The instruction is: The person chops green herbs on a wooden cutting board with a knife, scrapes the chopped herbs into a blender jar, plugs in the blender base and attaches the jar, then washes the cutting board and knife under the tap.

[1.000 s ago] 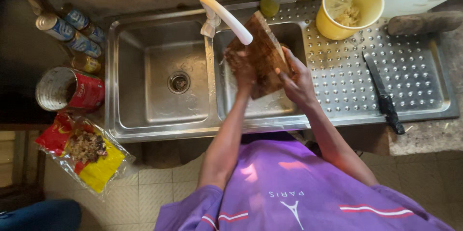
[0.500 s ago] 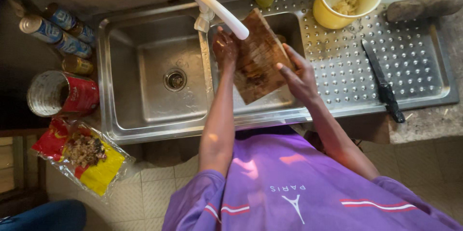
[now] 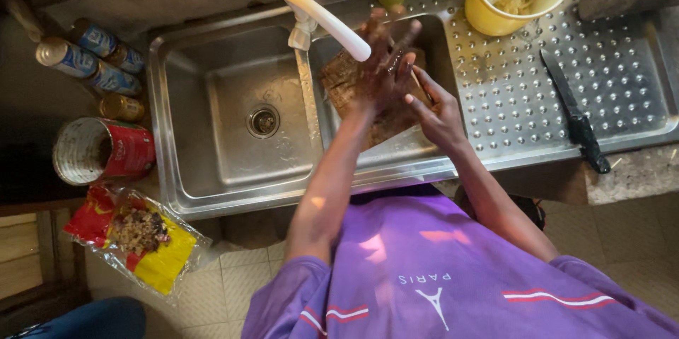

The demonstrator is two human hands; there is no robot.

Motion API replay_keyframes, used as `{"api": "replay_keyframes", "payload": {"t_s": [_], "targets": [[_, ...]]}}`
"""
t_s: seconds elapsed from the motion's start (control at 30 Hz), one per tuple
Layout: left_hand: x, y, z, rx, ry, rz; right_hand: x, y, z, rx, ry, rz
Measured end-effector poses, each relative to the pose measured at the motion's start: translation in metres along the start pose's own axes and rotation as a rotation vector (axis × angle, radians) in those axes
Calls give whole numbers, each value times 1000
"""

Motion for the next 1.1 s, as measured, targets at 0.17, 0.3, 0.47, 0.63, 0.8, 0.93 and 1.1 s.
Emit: {"api": "replay_keyframes", "payload": {"t_s": [0.17, 0.3, 0.47, 0.63, 0.8, 0.93, 1.1], "targets": [[-46, 31, -4, -136, 367, -270, 22, 7, -4, 82, -208, 219], [-99, 91, 0, 30, 140, -532, 36, 4, -24, 160, -358, 131], [-123, 150, 38, 167, 1379, -1285, 92, -22, -39, 235, -475, 280], [-98, 154, -9, 363, 1109, -1199, 93, -65, -8, 149, 272, 55], [-58, 148, -37, 485, 1099, -1149, 41, -87, 90, 155, 976, -191], [-51, 129, -57, 657, 1442, -981, 12, -72, 148, -253, 832, -352], [-73, 141, -78, 760, 1473, -1032, 22, -61, 125, -578, 936, -161]]}}
Point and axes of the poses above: each hand's wrist, its own y-axis away from the middle knuckle, its own z-axis out of the palm, x = y × z, the point moved 6 cm from there along -y, towards the middle knuckle, and after that the axes turned 1 degree about y, right-handed, at the moved point
